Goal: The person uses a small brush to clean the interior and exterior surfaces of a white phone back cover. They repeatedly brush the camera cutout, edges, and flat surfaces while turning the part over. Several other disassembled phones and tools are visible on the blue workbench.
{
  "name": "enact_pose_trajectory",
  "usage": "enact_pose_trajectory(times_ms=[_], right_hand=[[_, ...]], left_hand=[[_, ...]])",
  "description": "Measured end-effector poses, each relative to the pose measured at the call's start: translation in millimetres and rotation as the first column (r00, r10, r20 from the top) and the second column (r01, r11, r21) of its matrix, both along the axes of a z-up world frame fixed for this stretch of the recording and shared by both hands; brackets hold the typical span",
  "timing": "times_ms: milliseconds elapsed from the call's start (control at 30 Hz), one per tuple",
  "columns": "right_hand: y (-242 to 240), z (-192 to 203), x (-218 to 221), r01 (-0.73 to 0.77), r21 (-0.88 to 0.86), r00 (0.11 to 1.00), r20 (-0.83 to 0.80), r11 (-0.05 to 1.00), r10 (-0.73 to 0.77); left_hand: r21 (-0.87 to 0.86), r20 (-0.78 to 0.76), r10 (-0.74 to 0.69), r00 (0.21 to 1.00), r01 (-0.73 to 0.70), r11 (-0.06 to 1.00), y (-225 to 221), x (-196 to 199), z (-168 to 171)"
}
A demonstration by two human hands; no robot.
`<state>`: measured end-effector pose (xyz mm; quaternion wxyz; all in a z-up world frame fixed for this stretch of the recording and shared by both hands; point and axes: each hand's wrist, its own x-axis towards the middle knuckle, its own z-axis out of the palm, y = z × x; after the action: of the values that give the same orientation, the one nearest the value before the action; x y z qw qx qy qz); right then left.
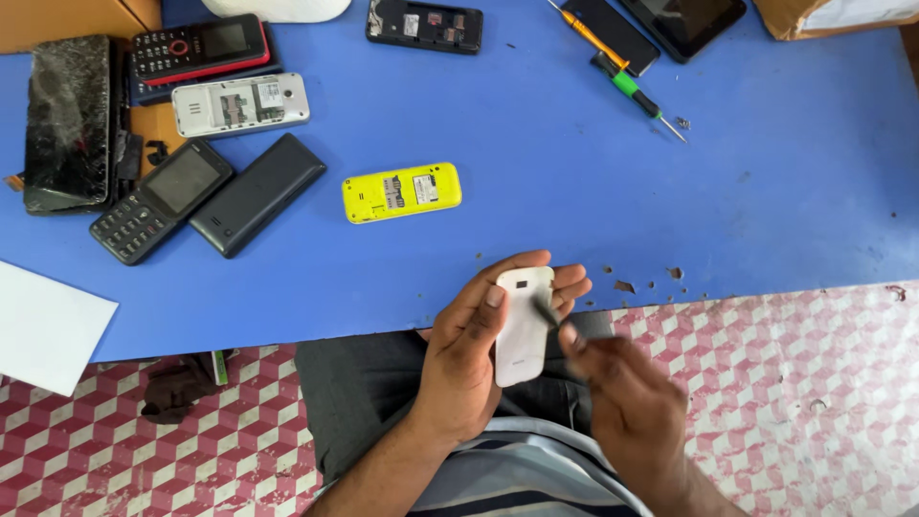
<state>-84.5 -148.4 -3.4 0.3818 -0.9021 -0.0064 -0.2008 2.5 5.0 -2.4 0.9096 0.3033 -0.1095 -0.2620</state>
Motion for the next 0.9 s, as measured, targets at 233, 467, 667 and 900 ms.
enact_pose_trajectory(times_ms=[233,467,667,900], right_hand=[[11.2,5.2,-3.2,0.028,0.018,1.000,0.007,0.999,-0.028],[-0.8,-3.0,-2.6,0.097,-0.034,0.991,0.097,0.995,-0.093],[10.2,-4.8,-18.0,-0.015,-0.010,1.000,-0.021,1.000,0.015],[-9.1,-5.8,-4.9,0.106,-0.076,0.982,0.165,0.991,-0.092]], left_hand=[[-0.015,0.017,0.073,0.997,-0.073,0.997,1.2,-3.9,1.8],[-0.022,0.110,0.061,0.992,-0.059,0.998,-7.8,-10.9,-4.3],[-0.033,0.261,0.166,0.951,-0.163,0.986,0.4,5.7,3.3],[-0.043,0.228,0.034,0.973,-0.025,0.999,-11.0,-8.9,9.6]])
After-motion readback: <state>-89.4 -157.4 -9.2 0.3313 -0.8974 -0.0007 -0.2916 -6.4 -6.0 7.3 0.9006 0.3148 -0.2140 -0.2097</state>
